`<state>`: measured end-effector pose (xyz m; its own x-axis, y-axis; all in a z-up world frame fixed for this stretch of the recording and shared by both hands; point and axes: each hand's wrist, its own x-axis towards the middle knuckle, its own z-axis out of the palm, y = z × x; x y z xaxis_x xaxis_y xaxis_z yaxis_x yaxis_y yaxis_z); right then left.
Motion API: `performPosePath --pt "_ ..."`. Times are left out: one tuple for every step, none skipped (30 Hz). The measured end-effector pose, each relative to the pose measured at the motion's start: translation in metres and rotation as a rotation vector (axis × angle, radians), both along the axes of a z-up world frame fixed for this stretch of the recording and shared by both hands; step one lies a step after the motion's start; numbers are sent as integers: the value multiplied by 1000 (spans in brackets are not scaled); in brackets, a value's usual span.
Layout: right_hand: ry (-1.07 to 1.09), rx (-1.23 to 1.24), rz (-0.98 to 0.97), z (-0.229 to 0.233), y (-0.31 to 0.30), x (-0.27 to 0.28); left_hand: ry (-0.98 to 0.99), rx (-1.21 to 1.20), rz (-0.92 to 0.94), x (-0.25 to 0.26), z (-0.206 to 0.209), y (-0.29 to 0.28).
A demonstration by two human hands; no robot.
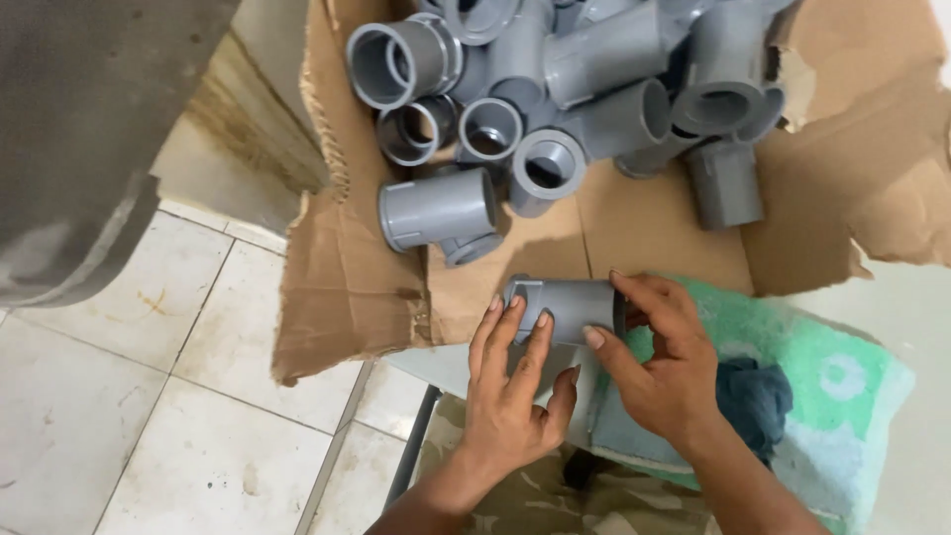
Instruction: The person picks a gray plastic pipe fitting from a cardboard box and wipes its exterior and interior surfaces with a dark cloth. The person rotates the fitting to clean all sides, then places it into a second cardboard box containing other cleaned fittings.
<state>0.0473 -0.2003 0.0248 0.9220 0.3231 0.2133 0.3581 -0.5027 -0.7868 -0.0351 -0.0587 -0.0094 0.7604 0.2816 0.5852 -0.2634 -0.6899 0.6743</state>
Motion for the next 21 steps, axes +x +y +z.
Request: performPosePath --pt "-1 -1 -22 0 -9 -2 -1 -1 -22 1 0 -7" --pt "-42 -35 -37 1 -18 -4 -1 -7 -53 3 0 -13" --pt "-79 -70 -53 1 -27 -7 3 -11 -86 3 0 -21" --pt "-76 -72 -77 3 -38 -10 5 -12 -109 2 1 -29" --pt "-95 -74 -80 4 -47 -12 26 -17 -143 3 2 -36" --pt "-114 -77 -84 6 -57 -14 47 -22 -176 4 3 -44" --pt "-113 -78 -109 9 -66 -16 48 -21 -200 4 3 -51" --pt "-119 -84 -127 11 -74 -19 60 -23 -235 4 3 -59" --pt "-127 -91 -145 13 -82 -21 71 -27 -270 5 3 -66" --pt "-126 -93 -168 14 -91 -24 70 -27 -293 6 5 -73" --pt "-121 -89 -185 15 -100 -26 62 -18 -312 7 7 -80" --pt "-115 -85 -202 16 -108 -29 53 -10 -330 8 8 -87" --pt "-109 -87 -223 16 -117 -32 59 -10 -352 8 7 -94" --pt "-66 -93 -248 16 -125 -35 61 -30 -374 8 6 -101" --pt "-32 -94 -272 16 -133 -35 54 -46 -395 10 5 -107" --pt "-35 -92 -293 16 -140 -38 51 -42 -416 10 5 -113" --pt "-79 -77 -277 17 -148 -41 60 -39 -445 10 4 -119" --pt "-124 -63 -262 17 -155 -44 70 -35 -474 10 4 -125" --pt "-120 -64 -280 19 -159 -47 74 -34 -492 9 2 -130" --pt "-131 -57 -285 21 -163 -51 69 -29 -514 8 0 -134" --pt "-149 -48 -288 23 -167 -52 59 -20 -532 9 -3 -138"
